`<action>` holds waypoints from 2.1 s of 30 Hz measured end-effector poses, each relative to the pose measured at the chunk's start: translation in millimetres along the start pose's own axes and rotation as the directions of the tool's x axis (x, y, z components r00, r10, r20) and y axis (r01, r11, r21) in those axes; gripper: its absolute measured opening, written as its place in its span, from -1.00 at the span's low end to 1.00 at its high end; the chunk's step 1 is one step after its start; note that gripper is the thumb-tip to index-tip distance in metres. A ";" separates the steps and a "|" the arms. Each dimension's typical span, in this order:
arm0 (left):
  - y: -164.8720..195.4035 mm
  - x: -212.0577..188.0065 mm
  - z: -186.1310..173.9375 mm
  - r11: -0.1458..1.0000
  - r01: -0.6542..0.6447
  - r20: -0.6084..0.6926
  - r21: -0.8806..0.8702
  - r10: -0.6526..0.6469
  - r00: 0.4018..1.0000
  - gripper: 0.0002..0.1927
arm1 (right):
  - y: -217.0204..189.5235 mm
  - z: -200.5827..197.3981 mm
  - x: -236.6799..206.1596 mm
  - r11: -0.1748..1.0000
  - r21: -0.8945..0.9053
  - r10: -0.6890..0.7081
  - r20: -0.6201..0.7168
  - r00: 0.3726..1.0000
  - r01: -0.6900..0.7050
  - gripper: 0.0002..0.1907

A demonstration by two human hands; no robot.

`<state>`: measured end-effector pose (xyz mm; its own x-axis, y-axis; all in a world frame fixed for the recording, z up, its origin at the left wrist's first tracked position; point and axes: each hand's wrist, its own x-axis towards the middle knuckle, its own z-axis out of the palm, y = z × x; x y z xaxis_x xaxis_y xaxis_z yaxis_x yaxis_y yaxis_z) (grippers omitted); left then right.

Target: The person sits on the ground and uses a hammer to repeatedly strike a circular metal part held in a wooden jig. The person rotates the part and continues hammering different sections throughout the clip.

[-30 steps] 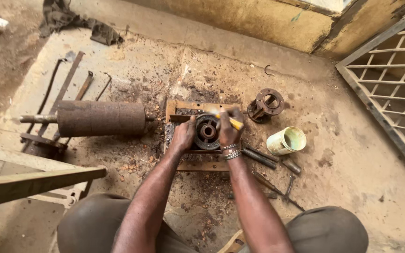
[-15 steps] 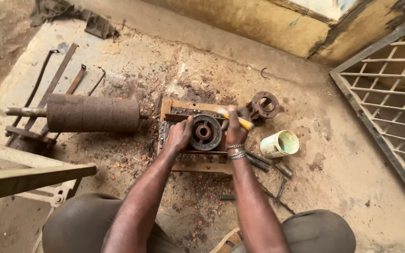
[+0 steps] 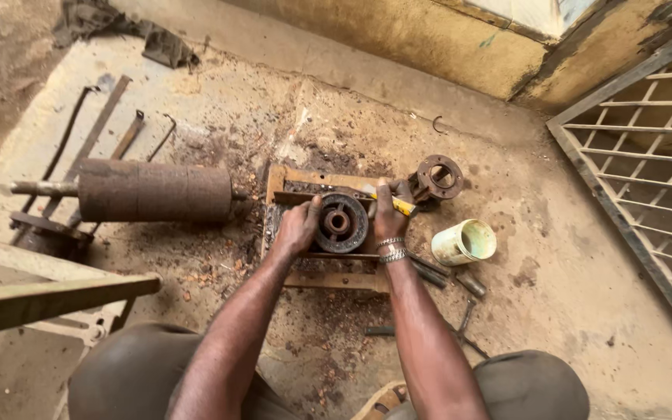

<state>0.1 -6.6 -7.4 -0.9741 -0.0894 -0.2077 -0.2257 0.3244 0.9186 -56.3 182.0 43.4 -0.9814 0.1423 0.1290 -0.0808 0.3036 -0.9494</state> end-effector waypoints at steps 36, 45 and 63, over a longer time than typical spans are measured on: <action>5.2 17.5 -22.8 0.971 0.237 -0.047 0.035 -0.236 0.971 -0.09 | -16.2 -160.9 -73.6 0.659 -0.667 0.157 0.574 0.804 0.347 -0.51; 55.6 1.4 -8.3 0.949 0.303 -0.184 -0.091 -0.315 0.931 -0.43 | -37.4 -170.5 -74.2 0.577 -0.757 0.250 0.521 0.816 0.306 -0.49; 92.3 -47.8 -85.2 0.649 -0.327 0.471 0.687 -0.055 0.880 -0.41 | -72.0 -157.9 -97.0 0.508 -0.691 0.124 0.649 0.750 0.514 -0.39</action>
<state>27.1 -52.6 116.0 -0.8520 0.3475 -0.3915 0.1623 0.8864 0.4336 72.2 295.1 144.5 -0.8595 -0.4673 -0.2069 -0.4252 0.8785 -0.2180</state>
